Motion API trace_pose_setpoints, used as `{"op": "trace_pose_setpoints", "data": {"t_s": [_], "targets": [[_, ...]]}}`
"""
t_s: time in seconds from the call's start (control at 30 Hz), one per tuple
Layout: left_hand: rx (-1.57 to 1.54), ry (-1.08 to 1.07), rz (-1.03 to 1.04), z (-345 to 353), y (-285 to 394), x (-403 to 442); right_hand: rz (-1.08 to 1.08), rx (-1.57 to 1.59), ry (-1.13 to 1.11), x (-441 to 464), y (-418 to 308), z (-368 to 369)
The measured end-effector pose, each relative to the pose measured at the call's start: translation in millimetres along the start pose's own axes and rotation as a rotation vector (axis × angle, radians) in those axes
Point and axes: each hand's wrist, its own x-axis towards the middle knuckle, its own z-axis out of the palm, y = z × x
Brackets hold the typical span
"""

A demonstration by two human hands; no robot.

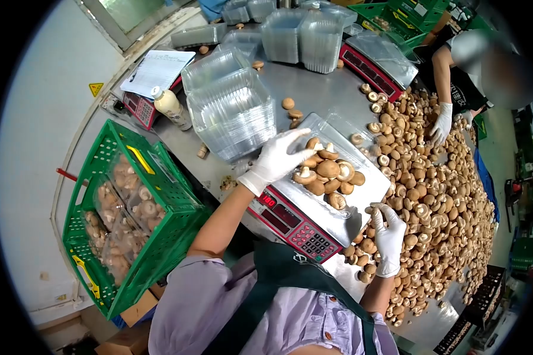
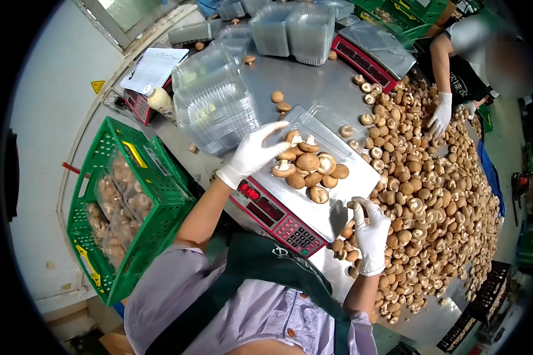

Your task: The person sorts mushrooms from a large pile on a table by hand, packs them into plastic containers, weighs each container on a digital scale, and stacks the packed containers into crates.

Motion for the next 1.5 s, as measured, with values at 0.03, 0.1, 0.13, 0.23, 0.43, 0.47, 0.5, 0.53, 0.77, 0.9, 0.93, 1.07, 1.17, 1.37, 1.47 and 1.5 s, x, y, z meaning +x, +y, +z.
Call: {"op": "trace_pose_setpoints", "data": {"t_s": [0.03, 0.1, 0.13, 0.23, 0.43, 0.47, 0.5, 0.53, 0.77, 0.9, 0.93, 1.07, 1.17, 1.37, 1.47, 1.5], "targets": [[0.119, -0.031, 0.076, 3, 4, 2, 0.001, -0.011, -0.001, -1, 2, -1], [0.413, 0.071, 0.255, 13, -3, 3, 0.029, -0.007, -0.025, -2, 0, -4], [0.407, 0.085, 0.273, 14, -4, 5, 0.028, -0.012, -0.02, -3, 1, -6], [0.173, 0.226, 0.322, 18, 9, 5, 0.048, 0.037, 0.036, -8, 6, -9], [0.696, -0.25, 0.725, 51, 31, -27, 0.059, -0.088, 0.095, -13, 16, -15], [0.657, -0.376, 0.685, 53, 27, -34, 0.062, -0.091, 0.082, -13, 15, -16], [0.579, -0.394, 0.67, 49, 32, -35, 0.064, -0.093, 0.07, -12, 13, -17], [0.501, -0.411, 0.656, 45, 37, -36, 0.054, -0.087, 0.078, -11, 14, -17], [-0.096, 0.224, 0.149, -8, 48, -14, 0.188, 0.341, 0.098, 37, 36, -9], [-0.341, 0.331, -0.095, -34, 27, -13, 0.353, 0.909, 0.1, 82, 63, 13], [-0.379, 0.306, -0.148, -39, 22, -14, 0.36, 0.907, 0.101, 91, 61, 17], [-0.388, 0.229, -0.261, -41, 9, -18, 0.287, 1.063, 0.133, 111, 47, 30], [-0.372, 0.149, -0.373, -33, 8, -23, 0.054, 1.054, 0.265, 97, 14, 25], [-0.581, -0.026, -0.516, -20, 0, -42, -0.195, 0.091, 0.186, 8, 16, 36], [-0.424, -0.104, -0.565, -12, -3, -53, -0.003, 0.134, 0.177, -12, 15, 49], [-0.424, -0.105, -0.564, -12, -2, -56, 0.149, 0.156, 0.087, -16, 12, 48]]}}
